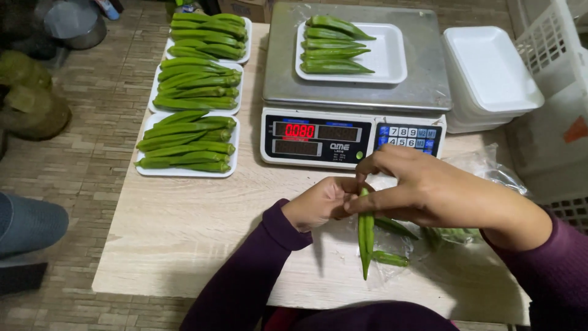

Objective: Weighing okra pods on a digital scale and placing them into plastic bags for packaging.

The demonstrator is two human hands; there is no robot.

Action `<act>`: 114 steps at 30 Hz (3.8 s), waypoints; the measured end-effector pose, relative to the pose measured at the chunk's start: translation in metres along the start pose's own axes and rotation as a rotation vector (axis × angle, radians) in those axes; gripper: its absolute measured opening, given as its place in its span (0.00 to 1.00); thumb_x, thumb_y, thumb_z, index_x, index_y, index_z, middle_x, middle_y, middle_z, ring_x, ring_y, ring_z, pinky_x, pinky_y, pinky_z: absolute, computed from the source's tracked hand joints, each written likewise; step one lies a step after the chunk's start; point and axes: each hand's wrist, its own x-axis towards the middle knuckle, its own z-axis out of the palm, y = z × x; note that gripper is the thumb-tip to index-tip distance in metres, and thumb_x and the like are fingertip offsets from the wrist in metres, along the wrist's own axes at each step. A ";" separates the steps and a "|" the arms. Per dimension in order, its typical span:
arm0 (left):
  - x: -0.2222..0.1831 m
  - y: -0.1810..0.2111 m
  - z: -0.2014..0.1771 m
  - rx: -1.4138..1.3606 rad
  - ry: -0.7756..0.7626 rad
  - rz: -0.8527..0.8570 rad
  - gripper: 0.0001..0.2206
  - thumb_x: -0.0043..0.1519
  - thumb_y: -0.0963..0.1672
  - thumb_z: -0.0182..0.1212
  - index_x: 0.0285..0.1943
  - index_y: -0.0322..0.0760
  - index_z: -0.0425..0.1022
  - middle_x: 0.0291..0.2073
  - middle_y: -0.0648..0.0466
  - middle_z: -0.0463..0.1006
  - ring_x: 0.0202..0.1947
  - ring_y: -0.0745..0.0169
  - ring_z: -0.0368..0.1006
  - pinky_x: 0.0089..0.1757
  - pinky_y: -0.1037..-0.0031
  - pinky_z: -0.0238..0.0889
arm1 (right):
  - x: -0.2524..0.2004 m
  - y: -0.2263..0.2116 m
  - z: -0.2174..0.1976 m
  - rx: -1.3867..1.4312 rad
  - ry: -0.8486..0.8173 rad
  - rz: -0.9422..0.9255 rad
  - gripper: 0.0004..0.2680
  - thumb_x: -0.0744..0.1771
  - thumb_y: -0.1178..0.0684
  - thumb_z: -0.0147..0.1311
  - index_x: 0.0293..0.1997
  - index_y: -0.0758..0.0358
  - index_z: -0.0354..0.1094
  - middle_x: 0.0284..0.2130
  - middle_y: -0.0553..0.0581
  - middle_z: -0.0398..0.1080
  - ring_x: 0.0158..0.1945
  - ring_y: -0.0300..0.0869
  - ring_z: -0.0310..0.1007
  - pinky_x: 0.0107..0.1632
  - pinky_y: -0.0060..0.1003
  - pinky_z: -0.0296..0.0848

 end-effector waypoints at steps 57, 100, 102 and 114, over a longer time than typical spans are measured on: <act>0.005 0.018 -0.001 0.244 0.245 -0.193 0.06 0.65 0.47 0.62 0.47 0.47 0.76 0.30 0.68 0.74 0.20 0.81 0.49 0.24 0.86 0.39 | -0.060 0.146 -0.019 -0.123 0.644 0.376 0.07 0.74 0.68 0.60 0.60 0.74 0.74 0.55 0.66 0.74 0.60 0.54 0.72 0.67 0.49 0.64; 0.005 -0.009 0.045 -0.093 0.166 0.038 0.15 0.57 0.48 0.73 0.45 0.34 0.77 0.20 0.62 0.71 0.15 0.83 0.56 0.20 0.90 0.50 | -0.040 -0.033 0.062 0.370 0.701 0.560 0.08 0.61 0.55 0.68 0.41 0.59 0.81 0.38 0.56 0.77 0.42 0.47 0.73 0.48 0.41 0.72; 0.005 -0.006 0.042 -0.114 0.185 0.019 0.16 0.60 0.48 0.71 0.48 0.33 0.76 0.20 0.63 0.66 0.15 0.82 0.54 0.20 0.90 0.47 | -0.035 -0.023 0.063 0.481 0.708 0.584 0.08 0.59 0.56 0.70 0.39 0.61 0.81 0.39 0.56 0.77 0.43 0.44 0.71 0.51 0.38 0.70; 0.005 -0.002 0.026 -0.046 0.205 0.048 0.22 0.70 0.52 0.57 0.63 0.32 0.68 0.20 0.67 0.56 0.15 0.86 0.47 0.20 0.91 0.41 | 0.009 0.168 -0.040 -0.593 0.242 0.816 0.07 0.66 0.49 0.63 0.47 0.51 0.78 0.36 0.46 0.76 0.48 0.49 0.71 0.55 0.52 0.56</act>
